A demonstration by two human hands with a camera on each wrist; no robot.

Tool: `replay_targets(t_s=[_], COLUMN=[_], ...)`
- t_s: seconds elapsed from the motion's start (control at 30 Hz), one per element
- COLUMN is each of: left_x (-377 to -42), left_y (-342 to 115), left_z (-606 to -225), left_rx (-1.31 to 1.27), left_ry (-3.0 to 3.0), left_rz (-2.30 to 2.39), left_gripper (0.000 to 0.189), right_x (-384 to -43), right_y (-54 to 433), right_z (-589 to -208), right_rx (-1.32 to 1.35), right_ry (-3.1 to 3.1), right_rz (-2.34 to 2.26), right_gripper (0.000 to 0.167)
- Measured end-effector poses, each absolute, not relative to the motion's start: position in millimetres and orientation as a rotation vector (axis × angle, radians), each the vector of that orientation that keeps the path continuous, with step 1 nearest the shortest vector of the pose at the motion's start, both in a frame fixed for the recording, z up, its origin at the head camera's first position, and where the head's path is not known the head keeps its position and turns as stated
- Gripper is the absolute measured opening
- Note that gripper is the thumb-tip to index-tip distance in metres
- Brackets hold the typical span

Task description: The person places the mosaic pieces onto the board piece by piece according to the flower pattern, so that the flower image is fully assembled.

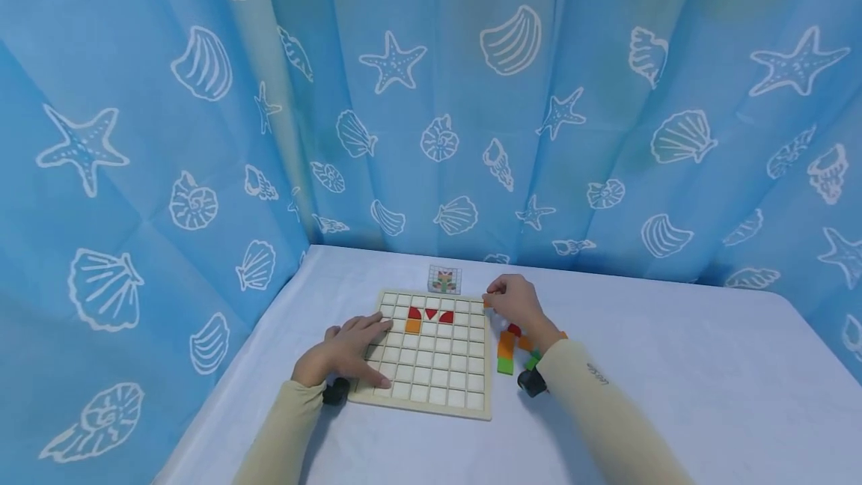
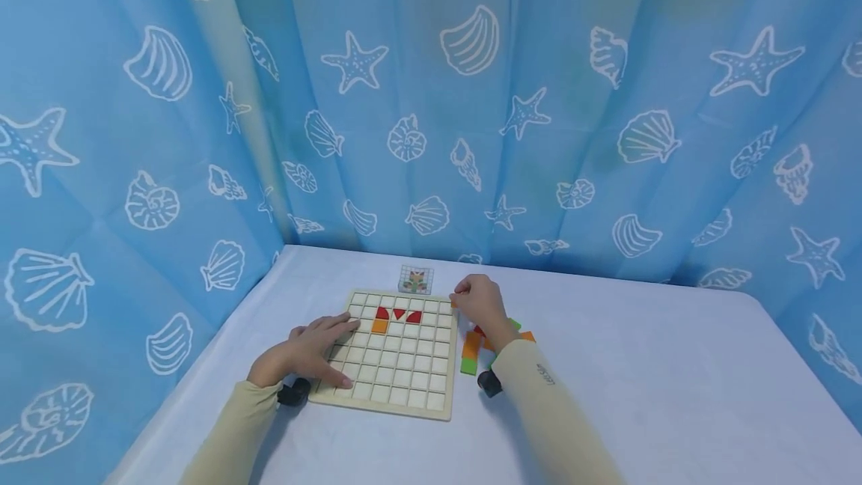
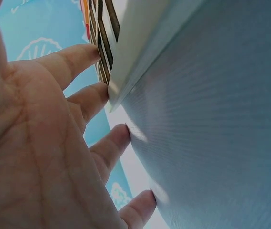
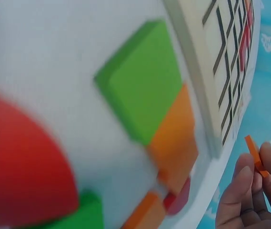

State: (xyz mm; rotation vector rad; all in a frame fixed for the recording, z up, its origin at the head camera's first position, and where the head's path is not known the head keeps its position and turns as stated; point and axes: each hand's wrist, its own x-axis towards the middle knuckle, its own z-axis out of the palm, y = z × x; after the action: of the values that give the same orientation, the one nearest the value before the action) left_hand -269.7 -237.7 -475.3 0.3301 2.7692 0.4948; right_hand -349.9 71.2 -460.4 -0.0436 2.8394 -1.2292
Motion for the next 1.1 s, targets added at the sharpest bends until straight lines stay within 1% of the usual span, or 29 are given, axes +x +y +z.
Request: replay_targets(t_s=[0.13, 0.33, 0.7, 1.0, 1.1], left_x=[-267.6, -267.0, -269.7, -269.2, -269.5], left_y=[-236.1, -236.3, -230.0, -233.3, -234.1], left_z=[-477.8, -476.7, -475.2, -475.2, -475.8], left_rx=[0.326, 0.320, 0.344, 0.304, 0.312], left_ry=[2.768, 2.773, 2.759, 2.762, 2.763], left_rz=[0.497, 0.498, 0.489, 0.450, 0.443], left_gripper=[0.106, 0.106, 0.105, 0.107, 0.107], right_x=[-346.8, -344.8, -335.2, -333.4, -332.0], right_y=[56.9, 39.2, 27.0, 11.0, 6.2], right_z=[-463.8, -467.7, -470.9, -475.9, -478.5], right_rx=[-0.078, -0.203, -0.256, -0.428, -0.449], right_ry=[2.834, 2.811, 2.664, 2.623, 2.605], right_rz=[-1.223, -1.263, -1.383, -1.350, -1.368], right_gripper=[0.015, 0.016, 0.014, 0.009, 0.008])
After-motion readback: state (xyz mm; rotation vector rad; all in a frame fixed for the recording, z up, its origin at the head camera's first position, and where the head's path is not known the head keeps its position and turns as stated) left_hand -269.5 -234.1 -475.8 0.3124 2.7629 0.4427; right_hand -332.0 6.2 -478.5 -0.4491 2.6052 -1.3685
